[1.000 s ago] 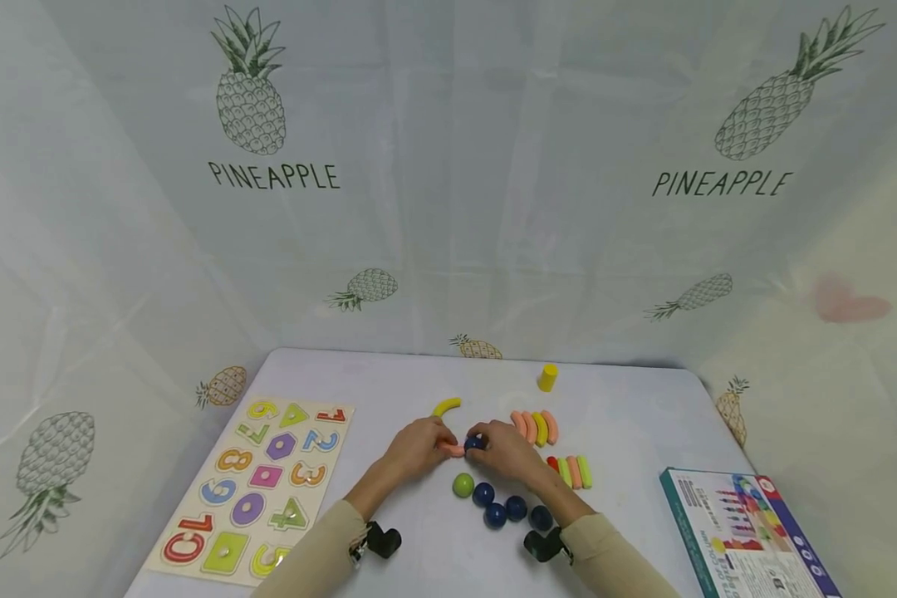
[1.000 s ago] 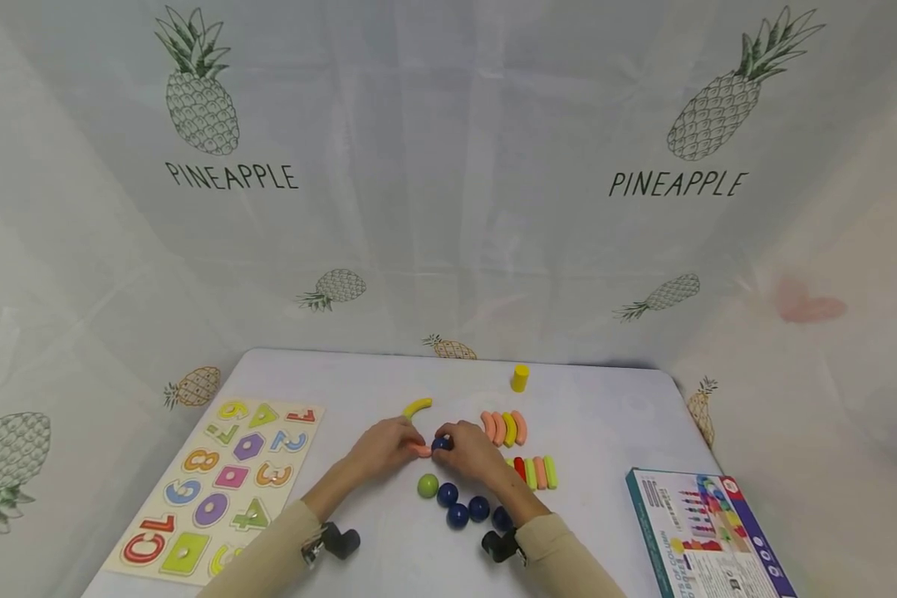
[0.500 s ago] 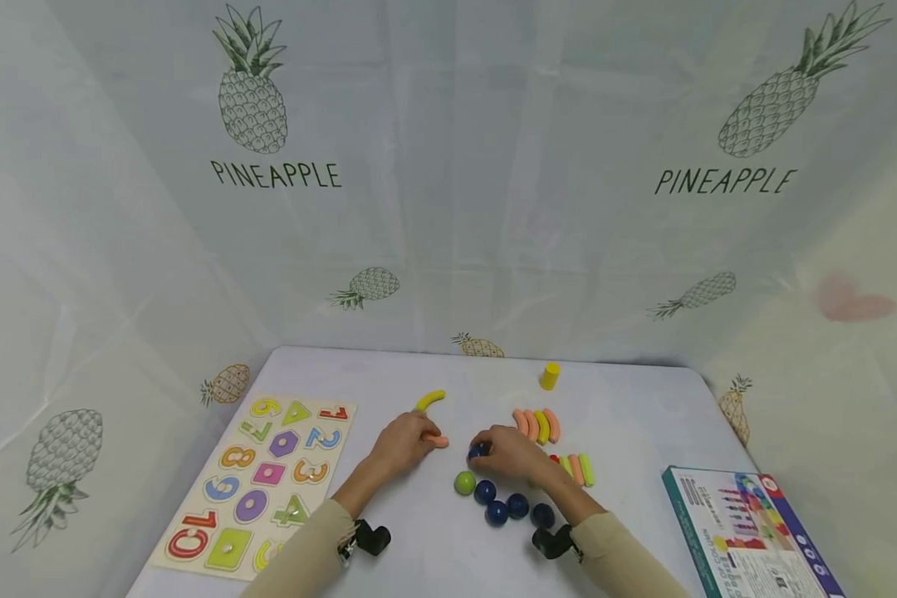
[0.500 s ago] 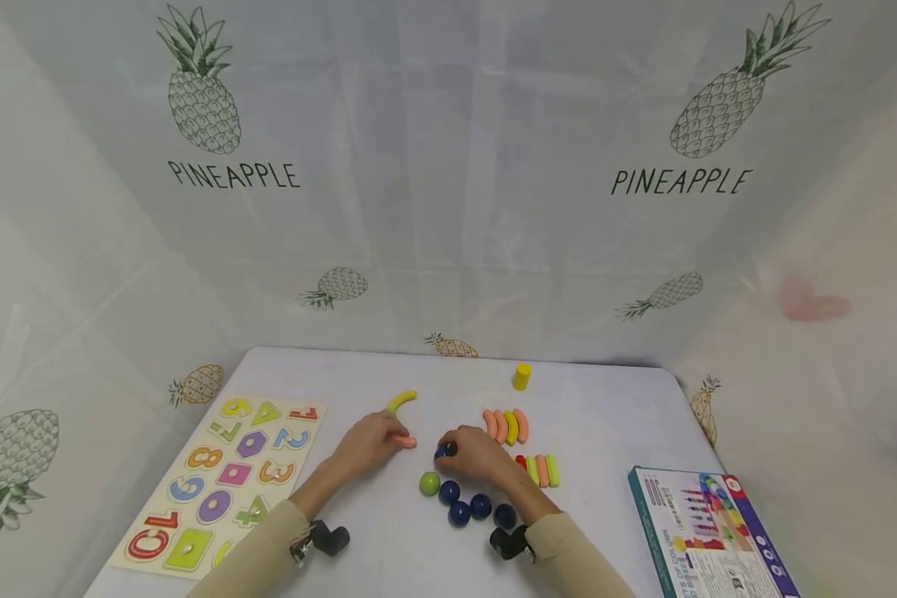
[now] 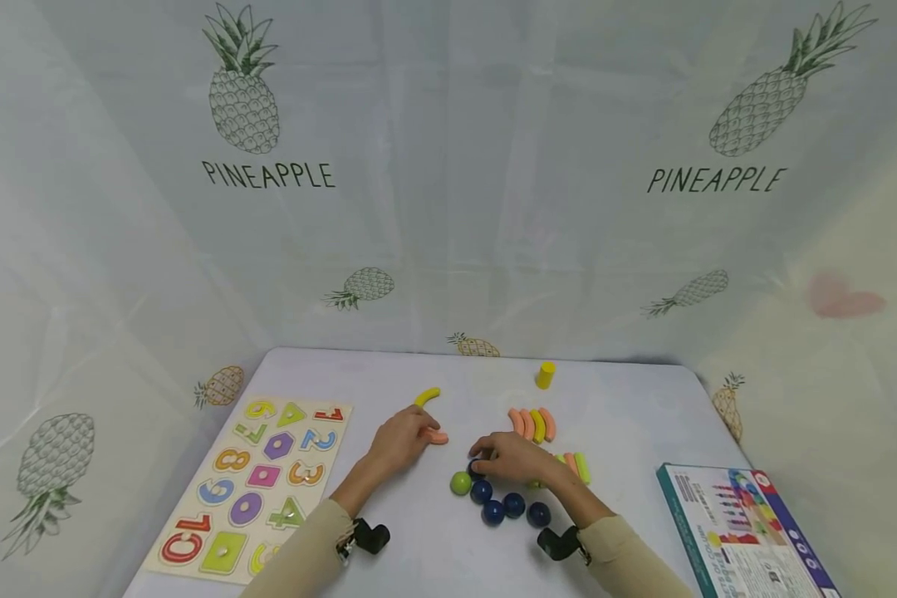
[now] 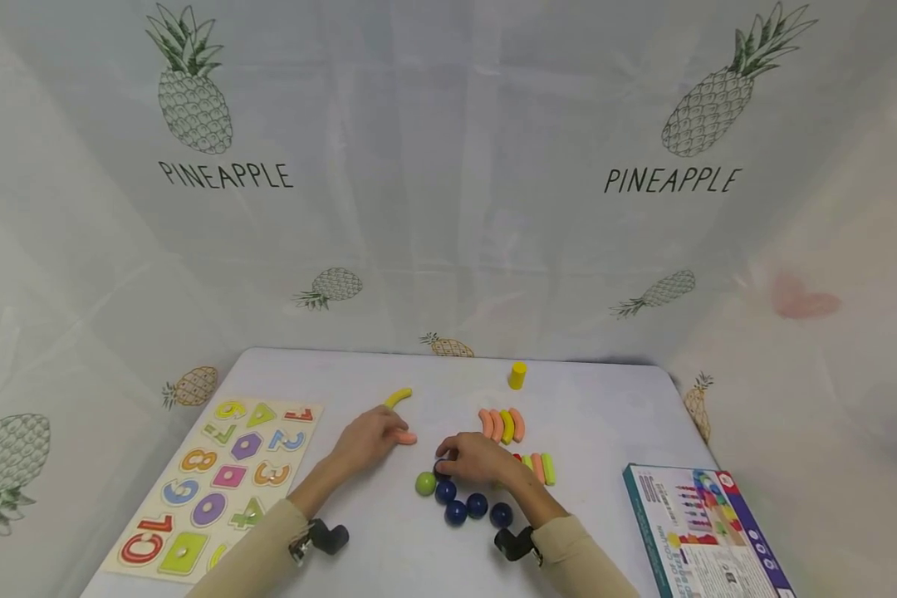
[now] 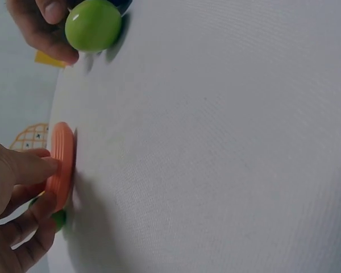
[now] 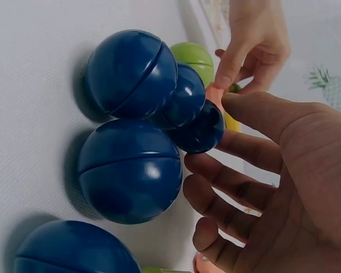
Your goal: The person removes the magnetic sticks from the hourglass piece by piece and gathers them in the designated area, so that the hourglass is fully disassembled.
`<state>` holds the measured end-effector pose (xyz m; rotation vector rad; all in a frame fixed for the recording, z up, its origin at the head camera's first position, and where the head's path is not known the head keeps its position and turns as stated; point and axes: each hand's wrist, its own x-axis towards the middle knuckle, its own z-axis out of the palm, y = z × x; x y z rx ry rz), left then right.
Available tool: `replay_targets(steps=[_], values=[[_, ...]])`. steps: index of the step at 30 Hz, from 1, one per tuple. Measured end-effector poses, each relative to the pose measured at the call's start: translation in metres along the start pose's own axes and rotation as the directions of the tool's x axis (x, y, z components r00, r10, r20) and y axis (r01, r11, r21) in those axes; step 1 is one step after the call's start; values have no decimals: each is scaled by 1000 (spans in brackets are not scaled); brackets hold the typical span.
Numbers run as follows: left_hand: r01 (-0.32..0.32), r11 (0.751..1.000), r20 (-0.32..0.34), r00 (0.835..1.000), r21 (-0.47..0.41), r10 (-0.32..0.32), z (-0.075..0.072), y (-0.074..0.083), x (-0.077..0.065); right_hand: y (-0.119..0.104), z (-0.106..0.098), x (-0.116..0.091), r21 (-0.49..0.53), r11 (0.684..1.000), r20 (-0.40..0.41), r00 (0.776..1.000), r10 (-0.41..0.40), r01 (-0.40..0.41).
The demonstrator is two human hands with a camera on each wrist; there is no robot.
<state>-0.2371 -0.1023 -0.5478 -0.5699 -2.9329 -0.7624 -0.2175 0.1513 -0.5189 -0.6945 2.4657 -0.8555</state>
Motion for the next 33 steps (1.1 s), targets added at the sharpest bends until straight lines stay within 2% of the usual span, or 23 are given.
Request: replay_targets(steps=[6, 11, 13, 19, 26, 29, 33], values=[[3, 1000, -29, 1000, 20, -2, -5, -2, 1, -3, -3, 0, 3, 1000, -2, 1000, -3, 3], [84, 995, -111, 991, 47, -78, -7, -6, 3, -5, -6, 5, 5, 1000, -52, 999, 7, -7], [119, 992, -120, 986, 46, -113, -8, -7, 4, -6, -7, 7, 12, 1000, -79, 997, 15, -15], [116, 993, -91, 989, -5, -116, -10, -2, 6, -6, -7, 16, 26, 998, -107, 992, 63, -60], [112, 994, -33, 993, 12, -111, -6, 12, 10, -2, -4, 20, 43, 996, -156, 984, 87, -81], [108, 994, -12, 994, -6, -108, -6, 18, 9, -1, -3, 23, 90, 989, -185, 974, 132, -117], [63, 997, 0, 998, -33, -63, -4, 23, 7, 1, -2, 27, 149, 974, -227, 953, 202, -171]])
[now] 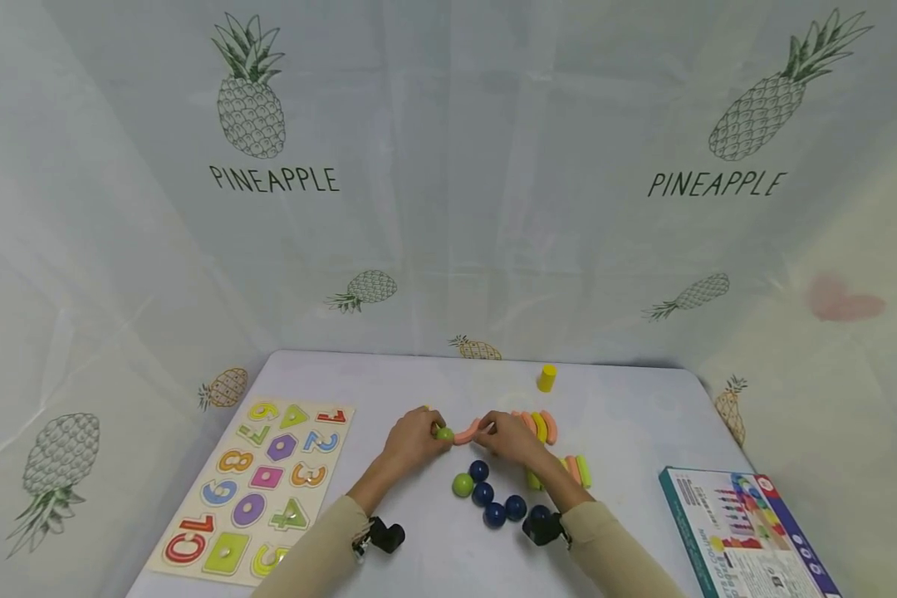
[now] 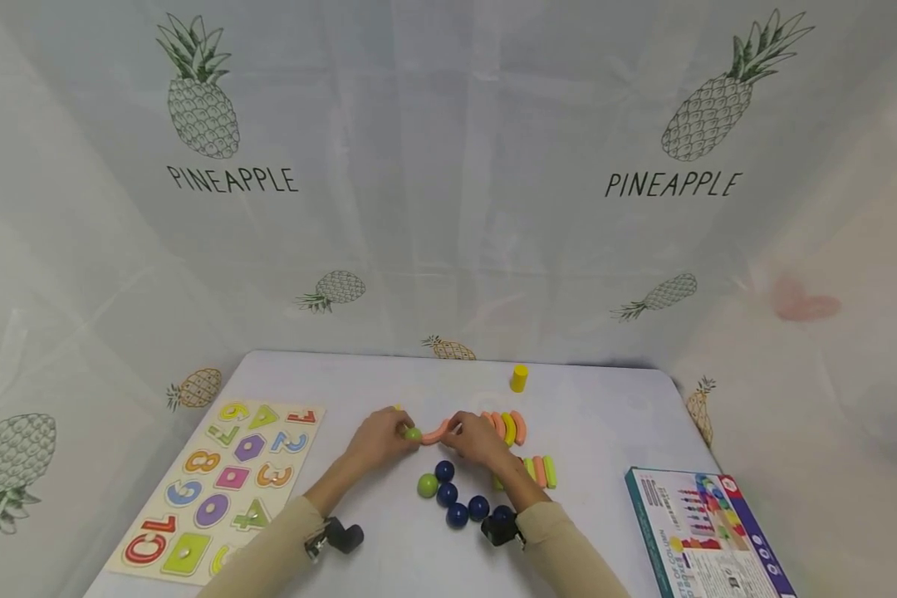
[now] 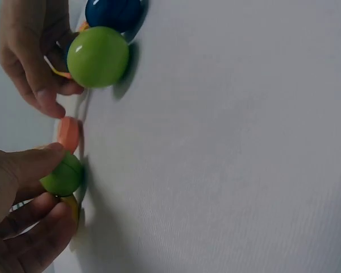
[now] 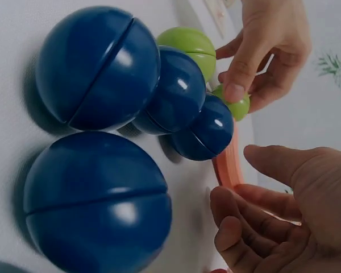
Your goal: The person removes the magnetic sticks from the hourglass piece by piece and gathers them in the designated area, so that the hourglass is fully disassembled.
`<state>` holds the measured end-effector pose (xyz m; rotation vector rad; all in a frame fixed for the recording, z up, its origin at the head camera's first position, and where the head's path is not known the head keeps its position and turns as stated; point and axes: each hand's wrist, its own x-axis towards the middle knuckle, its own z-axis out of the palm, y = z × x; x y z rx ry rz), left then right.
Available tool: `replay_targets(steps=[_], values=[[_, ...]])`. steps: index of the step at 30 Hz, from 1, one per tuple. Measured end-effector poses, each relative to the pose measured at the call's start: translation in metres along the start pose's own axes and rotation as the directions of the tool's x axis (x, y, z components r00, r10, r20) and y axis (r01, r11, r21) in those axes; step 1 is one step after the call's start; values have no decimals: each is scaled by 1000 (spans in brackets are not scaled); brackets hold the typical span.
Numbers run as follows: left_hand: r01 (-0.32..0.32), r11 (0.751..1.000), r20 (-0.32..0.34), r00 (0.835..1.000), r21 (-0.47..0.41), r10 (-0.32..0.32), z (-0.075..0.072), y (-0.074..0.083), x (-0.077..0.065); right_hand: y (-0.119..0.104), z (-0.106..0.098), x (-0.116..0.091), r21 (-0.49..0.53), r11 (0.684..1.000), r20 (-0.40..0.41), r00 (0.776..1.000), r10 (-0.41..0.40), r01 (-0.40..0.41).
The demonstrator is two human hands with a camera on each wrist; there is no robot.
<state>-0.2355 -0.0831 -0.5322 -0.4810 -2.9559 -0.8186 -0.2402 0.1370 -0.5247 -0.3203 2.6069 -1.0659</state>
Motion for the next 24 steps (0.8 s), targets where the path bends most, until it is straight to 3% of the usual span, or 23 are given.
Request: replay_targets(steps=[10, 17, 24], values=[[-43, 999, 27, 999, -17, 43, 4, 5, -1, -2, 9, 14, -19, 999, -86, 995, 46, -47], [-46, 999, 51, 998, -3, 46, 7, 9, -1, -4, 10, 19, -12, 994, -73, 991, 110, -112], [-66, 998, 34, 997, 23, 66, 8, 9, -1, -5, 11, 21, 10, 993, -79, 990, 116, -116]])
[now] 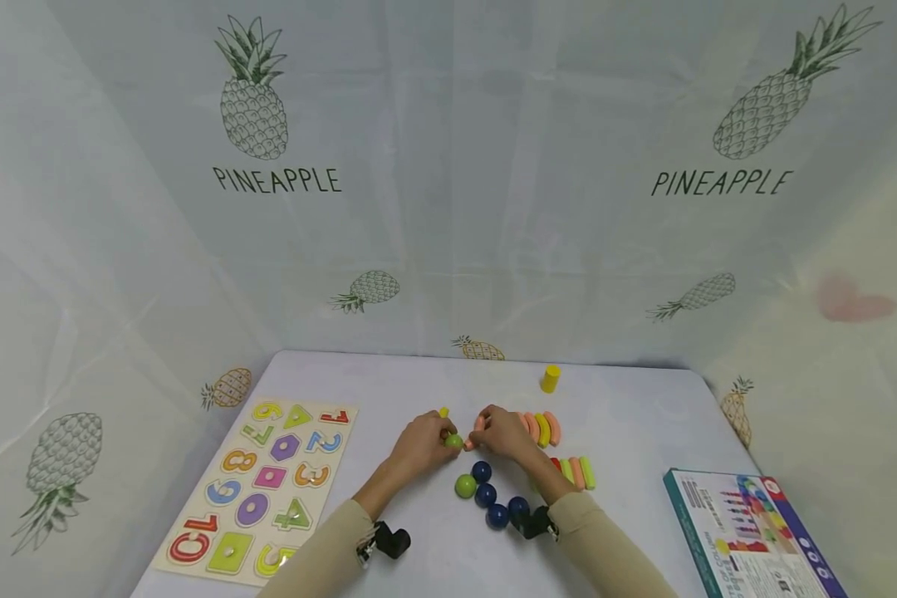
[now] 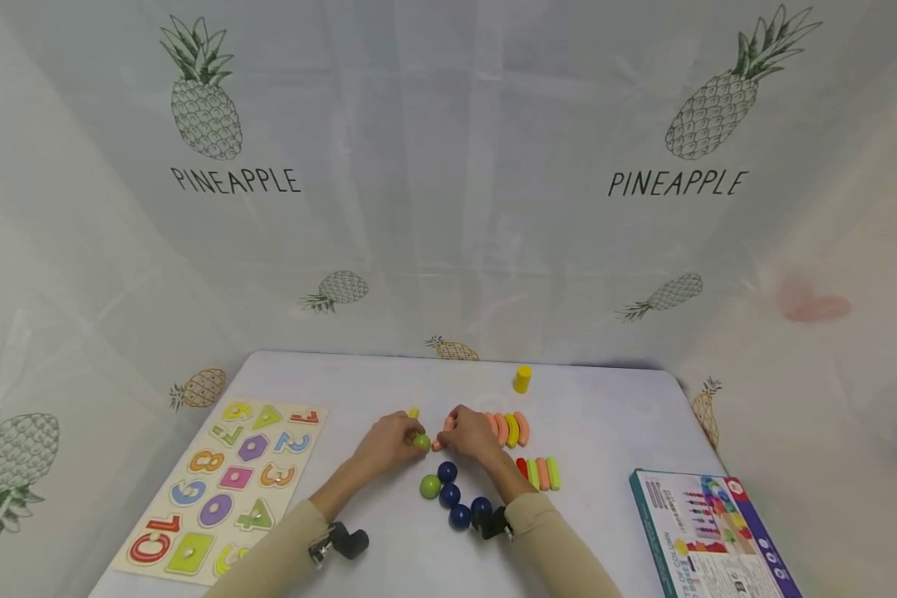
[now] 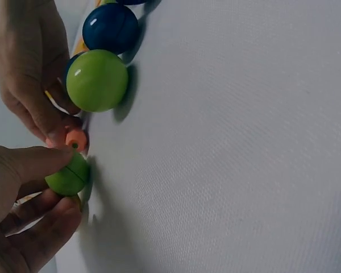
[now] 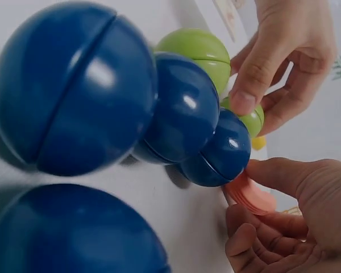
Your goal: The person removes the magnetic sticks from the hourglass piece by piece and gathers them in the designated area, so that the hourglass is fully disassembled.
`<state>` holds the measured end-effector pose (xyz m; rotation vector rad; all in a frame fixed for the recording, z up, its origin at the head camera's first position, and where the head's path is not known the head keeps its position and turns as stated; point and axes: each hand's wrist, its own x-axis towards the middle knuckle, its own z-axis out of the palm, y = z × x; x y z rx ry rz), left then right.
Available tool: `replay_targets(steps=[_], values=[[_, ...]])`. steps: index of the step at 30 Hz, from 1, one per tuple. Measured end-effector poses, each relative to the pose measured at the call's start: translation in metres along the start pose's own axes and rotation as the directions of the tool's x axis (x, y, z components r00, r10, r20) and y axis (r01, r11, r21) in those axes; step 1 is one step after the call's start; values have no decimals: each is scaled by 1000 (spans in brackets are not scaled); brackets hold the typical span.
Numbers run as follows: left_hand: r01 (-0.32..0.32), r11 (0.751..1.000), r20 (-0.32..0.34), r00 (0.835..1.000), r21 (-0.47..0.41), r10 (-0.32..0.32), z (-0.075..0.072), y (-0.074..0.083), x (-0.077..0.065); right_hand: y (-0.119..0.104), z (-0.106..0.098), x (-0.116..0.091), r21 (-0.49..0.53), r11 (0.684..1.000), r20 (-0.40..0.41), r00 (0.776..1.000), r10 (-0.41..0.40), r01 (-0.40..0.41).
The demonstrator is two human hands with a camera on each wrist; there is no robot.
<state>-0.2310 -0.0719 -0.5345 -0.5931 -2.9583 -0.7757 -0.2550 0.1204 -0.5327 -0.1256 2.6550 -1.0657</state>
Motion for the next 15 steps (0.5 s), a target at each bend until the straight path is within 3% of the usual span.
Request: replay_targets(steps=[7, 15], values=[[-21, 1000, -4, 1000, -9, 21, 2, 0, -1, -1, 3, 2, 6, 999, -25, 999, -34, 34], [-19, 1000, -8, 1000, -17, 18, 3, 0, -3, 0, -1, -4, 88, 992, -21, 995, -93, 95]])
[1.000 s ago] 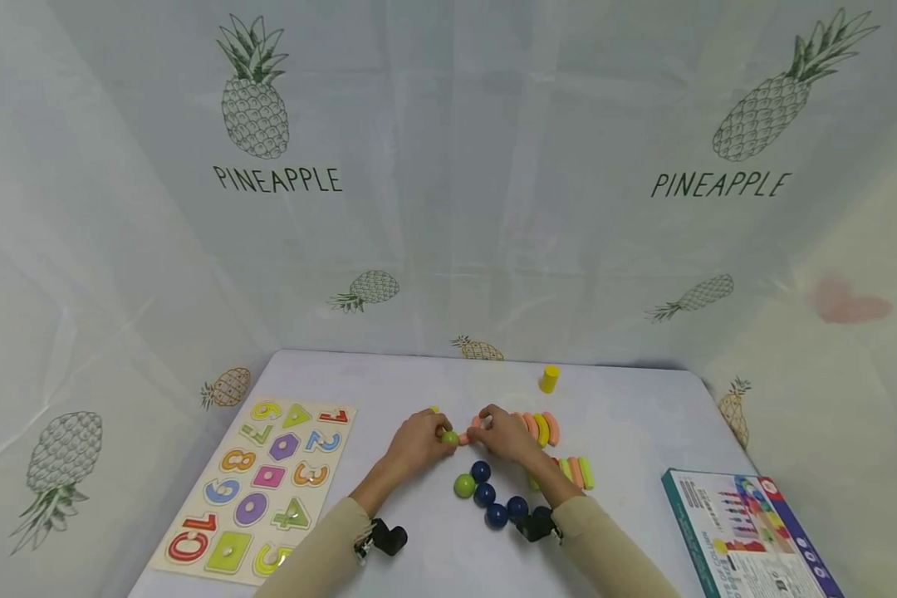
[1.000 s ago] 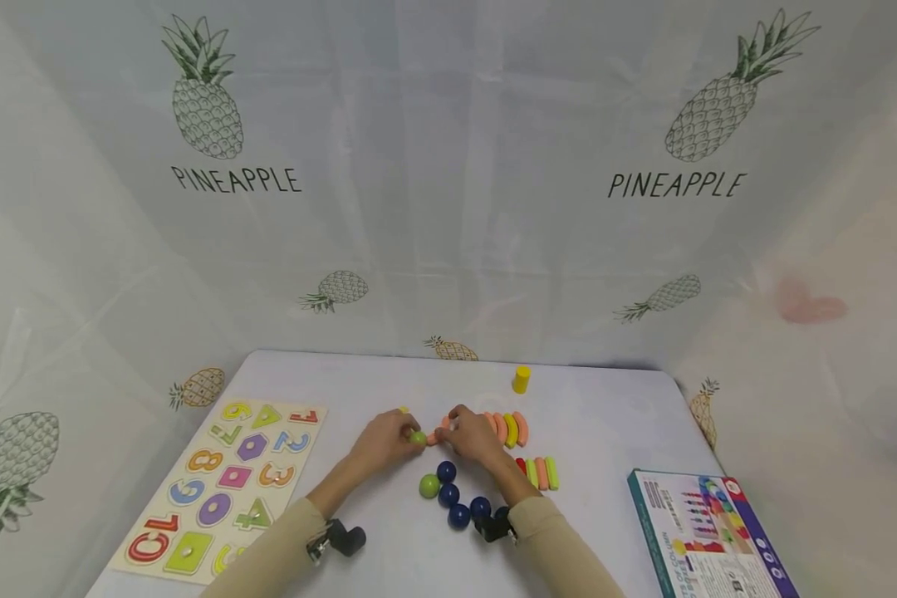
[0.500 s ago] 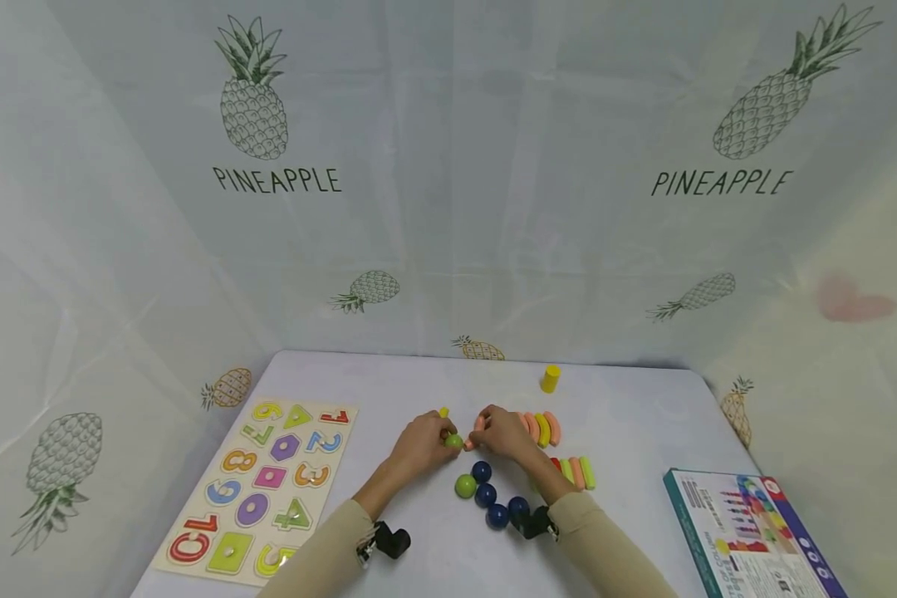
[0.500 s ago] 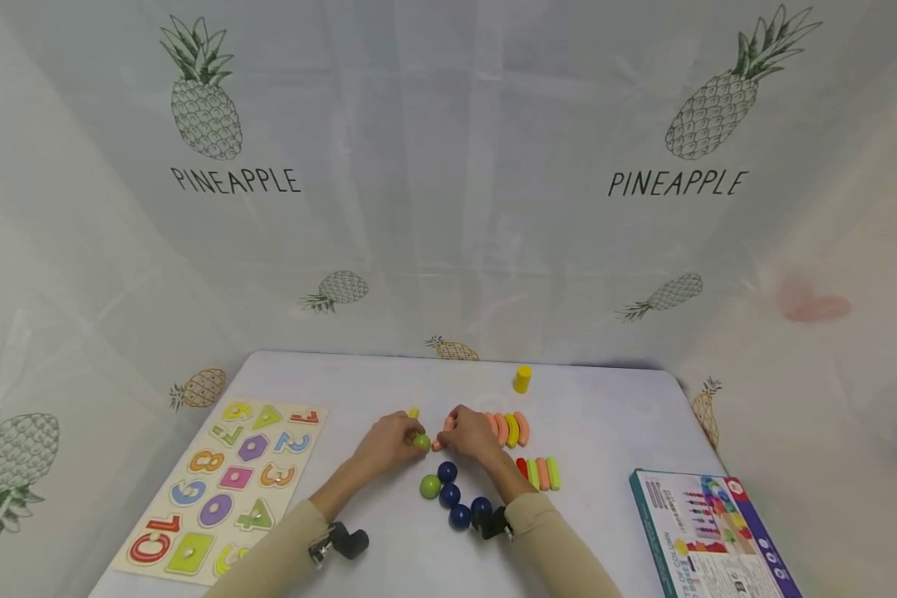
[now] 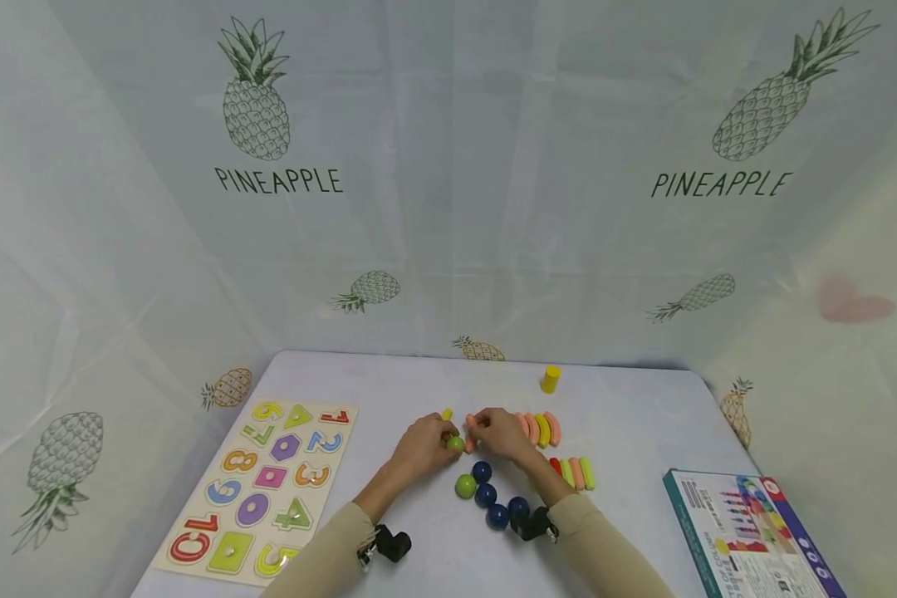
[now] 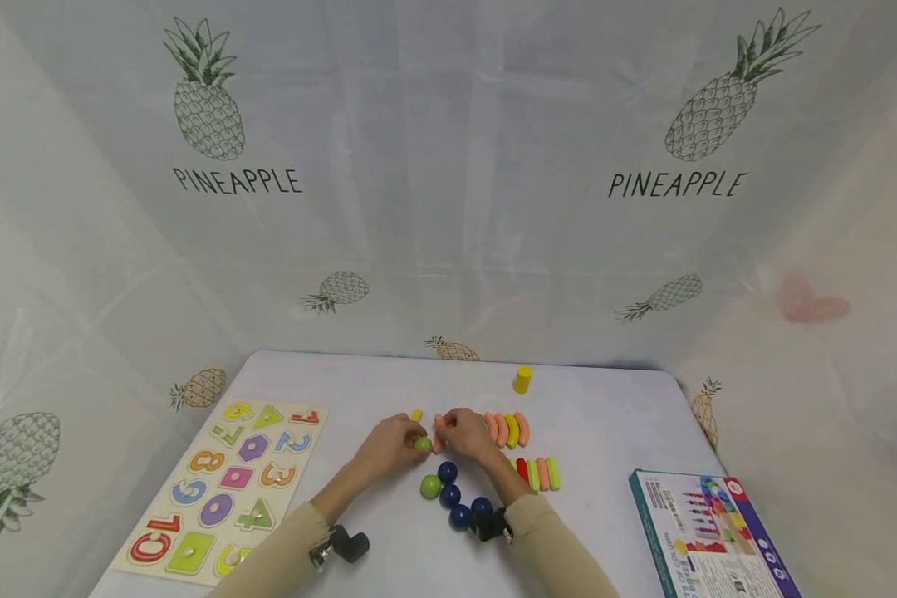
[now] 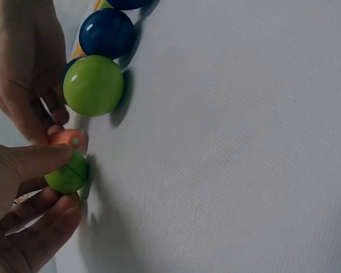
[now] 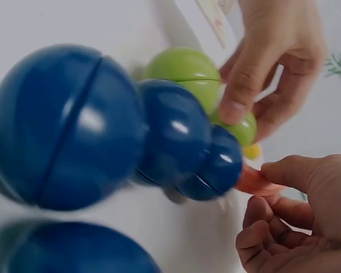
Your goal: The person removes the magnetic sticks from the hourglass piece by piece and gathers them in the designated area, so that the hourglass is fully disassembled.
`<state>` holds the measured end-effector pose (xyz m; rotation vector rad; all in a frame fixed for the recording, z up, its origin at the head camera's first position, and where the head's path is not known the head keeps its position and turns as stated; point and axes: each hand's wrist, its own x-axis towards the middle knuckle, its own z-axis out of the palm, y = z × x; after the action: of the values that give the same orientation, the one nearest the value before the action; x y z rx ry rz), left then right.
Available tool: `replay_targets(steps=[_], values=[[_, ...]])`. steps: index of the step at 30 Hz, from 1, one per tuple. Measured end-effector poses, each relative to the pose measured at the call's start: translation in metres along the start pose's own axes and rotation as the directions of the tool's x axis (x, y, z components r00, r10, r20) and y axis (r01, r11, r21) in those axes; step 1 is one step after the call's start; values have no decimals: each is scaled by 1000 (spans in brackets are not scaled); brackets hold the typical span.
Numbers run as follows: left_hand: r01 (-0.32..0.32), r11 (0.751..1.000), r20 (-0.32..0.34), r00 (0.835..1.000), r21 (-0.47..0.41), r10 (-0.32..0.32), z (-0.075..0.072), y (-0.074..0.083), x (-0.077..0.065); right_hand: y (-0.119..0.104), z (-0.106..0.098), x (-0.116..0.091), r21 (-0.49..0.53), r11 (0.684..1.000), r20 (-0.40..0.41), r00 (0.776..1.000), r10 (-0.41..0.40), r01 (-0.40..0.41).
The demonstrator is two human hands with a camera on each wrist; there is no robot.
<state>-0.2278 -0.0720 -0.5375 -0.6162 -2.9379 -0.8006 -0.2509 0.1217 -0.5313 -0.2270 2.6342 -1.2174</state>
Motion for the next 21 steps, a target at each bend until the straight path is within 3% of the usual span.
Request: replay_targets(steps=[9, 15, 21], values=[[41, 999, -2, 999, 14, -41, -1, -15, -1, 12, -50, -20, 28, 1000, -106, 994, 10, -8], [34, 999, 14, 999, -8, -34, -7, -21, -3, 43, -88, -30, -23, 997, -170, 983, 69, -74], [-2, 999, 43, 999, -45, 4, -8, -24, -3, 71, -107, -37, 61, 981, -177, 966, 190, -182]])
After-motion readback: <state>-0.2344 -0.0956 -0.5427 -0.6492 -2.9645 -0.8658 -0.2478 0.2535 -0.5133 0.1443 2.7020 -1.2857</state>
